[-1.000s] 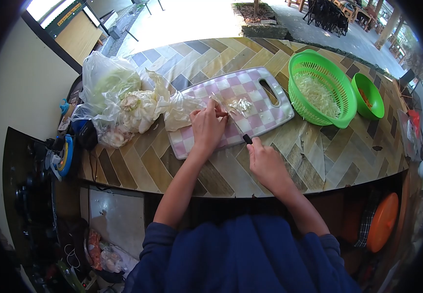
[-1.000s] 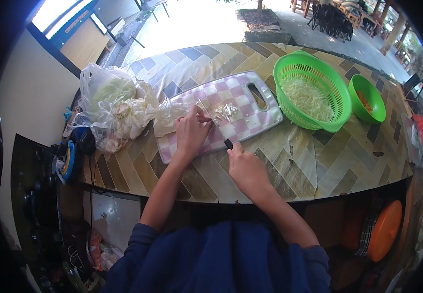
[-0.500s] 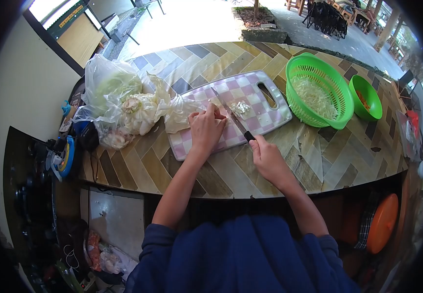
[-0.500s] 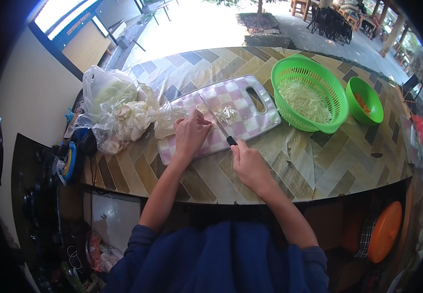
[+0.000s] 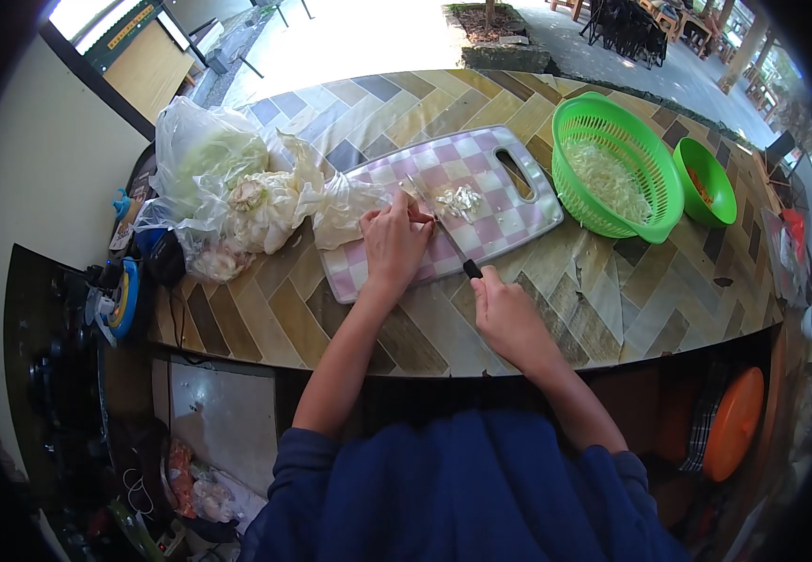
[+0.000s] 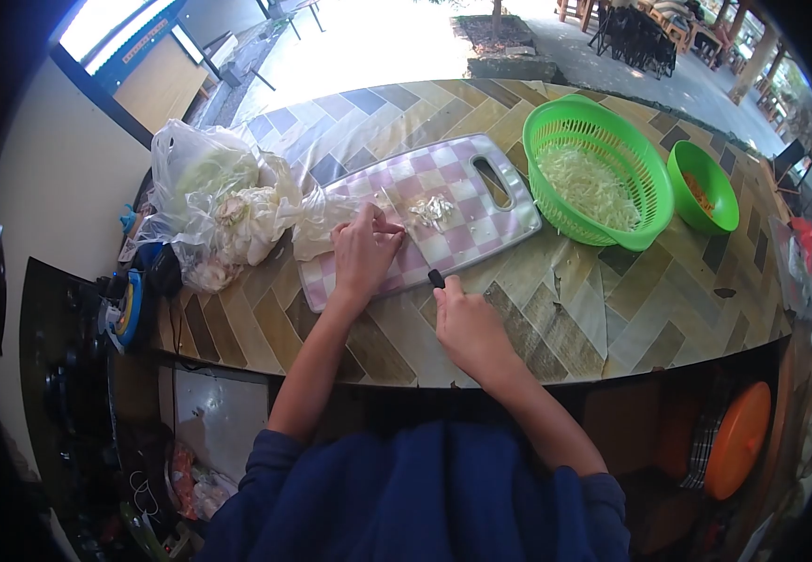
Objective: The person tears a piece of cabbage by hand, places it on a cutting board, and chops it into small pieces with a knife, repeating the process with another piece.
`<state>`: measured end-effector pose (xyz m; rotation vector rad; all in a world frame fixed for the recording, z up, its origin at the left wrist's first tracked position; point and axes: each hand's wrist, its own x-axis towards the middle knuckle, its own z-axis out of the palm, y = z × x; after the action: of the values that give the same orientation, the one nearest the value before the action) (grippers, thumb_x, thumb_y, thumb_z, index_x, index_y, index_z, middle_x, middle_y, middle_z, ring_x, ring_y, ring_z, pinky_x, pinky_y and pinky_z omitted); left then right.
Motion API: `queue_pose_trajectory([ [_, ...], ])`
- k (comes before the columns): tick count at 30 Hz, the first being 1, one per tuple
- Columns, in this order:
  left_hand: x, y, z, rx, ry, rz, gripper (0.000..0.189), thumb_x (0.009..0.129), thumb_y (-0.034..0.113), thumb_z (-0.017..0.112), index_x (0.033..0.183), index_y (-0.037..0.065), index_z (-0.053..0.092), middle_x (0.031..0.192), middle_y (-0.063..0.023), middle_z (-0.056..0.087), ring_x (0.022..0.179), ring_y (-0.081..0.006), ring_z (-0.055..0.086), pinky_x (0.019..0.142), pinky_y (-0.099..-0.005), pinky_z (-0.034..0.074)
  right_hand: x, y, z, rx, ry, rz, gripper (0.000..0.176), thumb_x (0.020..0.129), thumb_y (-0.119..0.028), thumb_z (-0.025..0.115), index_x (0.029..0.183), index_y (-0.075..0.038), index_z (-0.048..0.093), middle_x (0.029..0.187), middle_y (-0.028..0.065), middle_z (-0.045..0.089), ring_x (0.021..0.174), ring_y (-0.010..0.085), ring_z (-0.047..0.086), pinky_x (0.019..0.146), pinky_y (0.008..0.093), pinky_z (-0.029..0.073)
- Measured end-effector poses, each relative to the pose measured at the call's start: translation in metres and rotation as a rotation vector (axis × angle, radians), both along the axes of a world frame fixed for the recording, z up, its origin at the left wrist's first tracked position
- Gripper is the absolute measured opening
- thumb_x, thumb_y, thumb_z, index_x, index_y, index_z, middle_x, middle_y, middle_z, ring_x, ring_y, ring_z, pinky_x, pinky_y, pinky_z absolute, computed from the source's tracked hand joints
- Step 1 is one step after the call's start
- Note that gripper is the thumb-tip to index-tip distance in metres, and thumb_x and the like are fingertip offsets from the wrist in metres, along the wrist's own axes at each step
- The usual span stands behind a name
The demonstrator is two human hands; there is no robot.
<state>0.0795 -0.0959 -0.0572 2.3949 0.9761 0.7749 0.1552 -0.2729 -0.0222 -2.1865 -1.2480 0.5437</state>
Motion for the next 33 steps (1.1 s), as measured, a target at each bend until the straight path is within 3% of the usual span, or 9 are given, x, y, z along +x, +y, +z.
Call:
queue_pose_trajectory([
  [4, -0.001, 0.000, -0.003, 0.043, 0.020, -0.037, 0.025, 0.076, 0.017, 0.071, 0.090, 0.008, 0.052, 0.079, -0.0034, 0.070, 0.082, -0.0220, 0.066, 0.091, -0.0399, 0.034, -0.007, 0.016, -0.015, 0.013, -0.154, -0.013, 0.027, 0.098, -0.024, 0.041, 0.098, 0.002, 0.046, 0.068, 0.0260, 0.062, 0.069, 0.0440, 0.063, 0.060, 0.0529, 0.049],
  [8, -0.007, -0.003, 0.002, 0.146, 0.038, -0.082, 0.024, 0.077, 0.018, 0.069, 0.090, 0.008, 0.052, 0.081, -0.0026, 0.072, 0.082, -0.0222, 0.067, 0.092, -0.0399, 0.034, 0.006, 0.020, -0.013, 0.069, -0.061, -0.018, 0.028, 0.099, -0.024, 0.041, 0.095, 0.003, 0.049, 0.068, 0.0263, 0.061, 0.069, 0.0449, 0.062, 0.060, 0.0530, 0.048],
  [13, -0.005, -0.003, -0.001, 0.014, 0.006, -0.042, 0.021, 0.074, 0.015, 0.071, 0.088, 0.009, 0.056, 0.080, -0.0042, 0.069, 0.085, -0.0224, 0.064, 0.090, -0.0404, 0.035, 0.013, 0.005, 0.001, 0.158, 0.146, -0.027, 0.030, 0.099, -0.025, 0.042, 0.092, 0.003, 0.051, 0.068, 0.0269, 0.059, 0.068, 0.0463, 0.059, 0.058, 0.0535, 0.043],
  [31, -0.006, -0.004, 0.004, 0.008, -0.027, 0.015, 0.023, 0.073, 0.016, 0.074, 0.085, 0.009, 0.056, 0.077, -0.0015, 0.068, 0.082, -0.0207, 0.064, 0.086, -0.0384, 0.035, 0.010, -0.018, 0.005, 0.132, 0.187, -0.002, 0.025, 0.097, -0.022, 0.046, 0.090, 0.002, 0.050, 0.062, 0.0258, 0.055, 0.065, 0.0454, 0.057, 0.056, 0.0517, 0.041],
  [33, -0.005, -0.006, 0.003, 0.019, -0.024, 0.019, 0.023, 0.073, 0.016, 0.074, 0.084, 0.009, 0.056, 0.076, -0.0014, 0.068, 0.082, -0.0207, 0.064, 0.086, -0.0388, 0.035, 0.013, -0.020, 0.005, 0.129, 0.203, 0.000, 0.022, 0.097, -0.019, 0.047, 0.090, 0.002, 0.050, 0.063, 0.0253, 0.054, 0.060, 0.0434, 0.056, 0.053, 0.0481, 0.039],
])
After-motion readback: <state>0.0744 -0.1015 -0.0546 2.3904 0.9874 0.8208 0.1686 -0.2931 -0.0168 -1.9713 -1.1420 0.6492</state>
